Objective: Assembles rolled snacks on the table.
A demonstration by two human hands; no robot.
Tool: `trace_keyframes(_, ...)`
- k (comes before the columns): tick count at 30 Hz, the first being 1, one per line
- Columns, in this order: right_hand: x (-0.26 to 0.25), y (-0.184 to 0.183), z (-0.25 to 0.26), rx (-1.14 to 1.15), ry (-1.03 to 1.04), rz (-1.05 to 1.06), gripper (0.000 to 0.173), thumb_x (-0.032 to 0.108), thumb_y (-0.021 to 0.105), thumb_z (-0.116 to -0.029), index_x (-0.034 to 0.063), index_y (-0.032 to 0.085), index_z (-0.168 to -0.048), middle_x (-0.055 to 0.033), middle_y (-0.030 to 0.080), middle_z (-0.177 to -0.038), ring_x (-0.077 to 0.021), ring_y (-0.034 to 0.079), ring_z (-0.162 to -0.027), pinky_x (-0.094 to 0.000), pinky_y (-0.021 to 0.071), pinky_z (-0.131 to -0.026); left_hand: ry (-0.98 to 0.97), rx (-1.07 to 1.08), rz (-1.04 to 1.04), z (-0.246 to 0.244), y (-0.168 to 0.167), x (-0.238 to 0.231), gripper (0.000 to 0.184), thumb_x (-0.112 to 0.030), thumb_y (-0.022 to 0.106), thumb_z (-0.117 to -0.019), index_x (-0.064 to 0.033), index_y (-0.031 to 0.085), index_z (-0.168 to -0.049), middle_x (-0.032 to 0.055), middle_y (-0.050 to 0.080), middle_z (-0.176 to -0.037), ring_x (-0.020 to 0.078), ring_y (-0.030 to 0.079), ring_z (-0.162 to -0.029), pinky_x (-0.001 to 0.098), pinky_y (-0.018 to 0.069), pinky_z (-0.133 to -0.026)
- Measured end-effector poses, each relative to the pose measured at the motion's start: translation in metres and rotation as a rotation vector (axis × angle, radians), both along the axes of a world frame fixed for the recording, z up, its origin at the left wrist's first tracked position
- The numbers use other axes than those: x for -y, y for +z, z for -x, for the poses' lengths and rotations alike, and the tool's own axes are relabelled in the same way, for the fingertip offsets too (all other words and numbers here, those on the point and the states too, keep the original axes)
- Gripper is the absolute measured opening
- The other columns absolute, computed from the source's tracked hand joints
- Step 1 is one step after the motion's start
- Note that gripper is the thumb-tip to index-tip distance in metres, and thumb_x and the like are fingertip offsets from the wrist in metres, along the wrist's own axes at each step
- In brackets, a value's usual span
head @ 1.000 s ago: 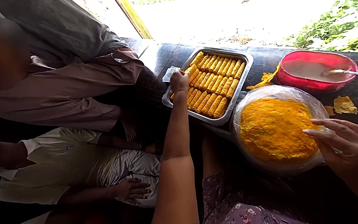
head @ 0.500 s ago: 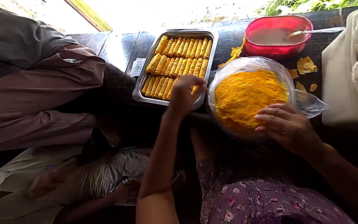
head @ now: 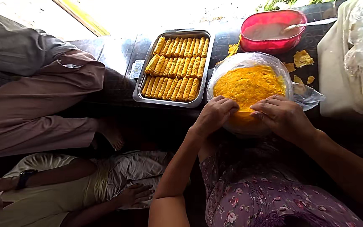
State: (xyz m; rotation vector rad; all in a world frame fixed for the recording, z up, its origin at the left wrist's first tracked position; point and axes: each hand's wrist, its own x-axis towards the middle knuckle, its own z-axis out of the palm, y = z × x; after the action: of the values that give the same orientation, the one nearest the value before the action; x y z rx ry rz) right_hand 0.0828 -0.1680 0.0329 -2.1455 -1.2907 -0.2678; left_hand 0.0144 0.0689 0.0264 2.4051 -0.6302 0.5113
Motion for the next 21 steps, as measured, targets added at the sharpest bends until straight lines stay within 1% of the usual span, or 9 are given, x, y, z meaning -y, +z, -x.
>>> trace_keyframes(3,-0.014,0.009,-0.004,-0.055,-0.058,0.085,0.029,0.029,0.066,-0.0966,0.0018,0.076,-0.101,-0.0163,0.073,-0.092,-0.0373,0.07,-0.087,-0.051,0.0543,-0.07,0.144,0.055,-0.058,-0.006,0.0,0.012,0.01,-0.005,0.063,-0.0968,0.0003,0.071,-0.095,0.0113,0.072,-0.087,0.0261,0.068,-0.081,0.0387,0.0548,-0.075)
trace_keyframes(5,-0.022,0.012,-0.009,-0.087,-0.081,0.132,0.017,0.018,0.07,-0.0941,0.0018,0.075,-0.092,-0.0152,0.07,-0.084,-0.037,0.068,-0.081,-0.0511,0.0524,-0.066,0.267,0.205,-0.146,-0.008,-0.006,0.026,0.01,-0.006,0.063,-0.096,-0.0022,0.072,-0.095,0.0121,0.072,-0.091,0.0286,0.07,-0.09,0.0418,0.0559,-0.079)
trace_keyframes(7,-0.026,0.014,-0.014,-0.133,-0.091,0.141,0.011,0.01,0.071,-0.0922,0.0022,0.074,-0.086,-0.0139,0.068,-0.078,-0.0354,0.067,-0.078,-0.0509,0.0514,-0.065,0.313,0.39,-0.263,-0.006,-0.015,0.037,0.012,-0.003,0.063,-0.0941,-0.0057,0.074,-0.099,0.0121,0.071,-0.099,0.0293,0.067,-0.101,0.0416,0.0528,-0.085)
trace_keyframes(10,-0.026,0.02,-0.024,-0.278,-0.163,0.143,0.014,0.009,0.063,-0.0981,0.0025,0.07,-0.088,-0.0117,0.065,-0.072,-0.0302,0.065,-0.068,-0.0506,0.0501,-0.06,0.295,0.484,-0.392,-0.001,-0.022,0.046,0.019,-0.001,0.061,-0.0935,-0.0112,0.075,-0.099,0.0083,0.072,-0.104,0.025,0.065,-0.103,0.0361,0.0481,-0.09)
trace_keyframes(13,-0.022,0.026,-0.042,-0.522,-0.284,0.011,0.021,0.015,0.053,-0.1068,-0.0004,0.065,-0.1,-0.0126,0.061,-0.075,-0.0244,0.059,-0.064,-0.0465,0.0489,-0.06,0.251,0.372,-0.377,-0.002,-0.024,0.049,0.023,0.001,0.06,-0.0939,-0.0096,0.078,-0.105,0.0086,0.075,-0.107,0.0246,0.07,-0.106,0.0358,0.0519,-0.097)
trace_keyframes(15,-0.022,0.034,-0.052,-0.704,-0.362,-0.132,0.024,0.022,0.049,-0.1089,0.002,0.062,-0.106,-0.0096,0.061,-0.081,-0.0172,0.06,-0.068,-0.0399,0.0524,-0.065,0.191,0.226,-0.337,-0.003,-0.023,0.05,0.029,0.002,0.058,-0.095,-0.0092,0.076,-0.115,0.0122,0.073,-0.12,0.0296,0.067,-0.119,0.0436,0.0479,-0.109)
trace_keyframes(16,-0.024,0.038,-0.057,-0.781,-0.39,-0.212,0.025,0.025,0.048,-0.1087,0.0036,0.061,-0.107,-0.0078,0.06,-0.083,-0.0147,0.059,-0.072,-0.0379,0.0505,-0.068,0.157,0.137,-0.315,-0.004,-0.021,0.05,0.033,0.003,0.059,-0.0945,-0.01,0.075,-0.12,0.0141,0.07,-0.128,0.0331,0.063,-0.125,0.0489,0.0448,-0.112)
trace_keyframes(18,-0.028,0.046,-0.067,-0.872,-0.402,-0.352,0.024,0.024,0.046,-0.1081,0.0038,0.059,-0.108,-0.0054,0.058,-0.087,-0.0114,0.059,-0.079,-0.0352,0.0494,-0.075,0.106,-0.003,-0.285,-0.006,-0.02,0.049,0.041,0.005,0.061,-0.0916,-0.0129,0.073,-0.127,0.0164,0.066,-0.135,0.0385,0.059,-0.13,0.0575,0.0428,-0.112)
trace_keyframes(21,-0.034,0.063,-0.078,-0.897,-0.397,-0.418,0.023,0.024,0.044,-0.1088,0.0064,0.059,-0.11,-0.0032,0.06,-0.091,-0.0076,0.061,-0.082,-0.0314,0.0524,-0.077,0.086,-0.05,-0.259,-0.008,-0.018,0.047,0.045,0.007,0.06,-0.0914,-0.0149,0.073,-0.128,0.0154,0.067,-0.135,0.0397,0.058,-0.132,0.0601,0.0399,-0.113)
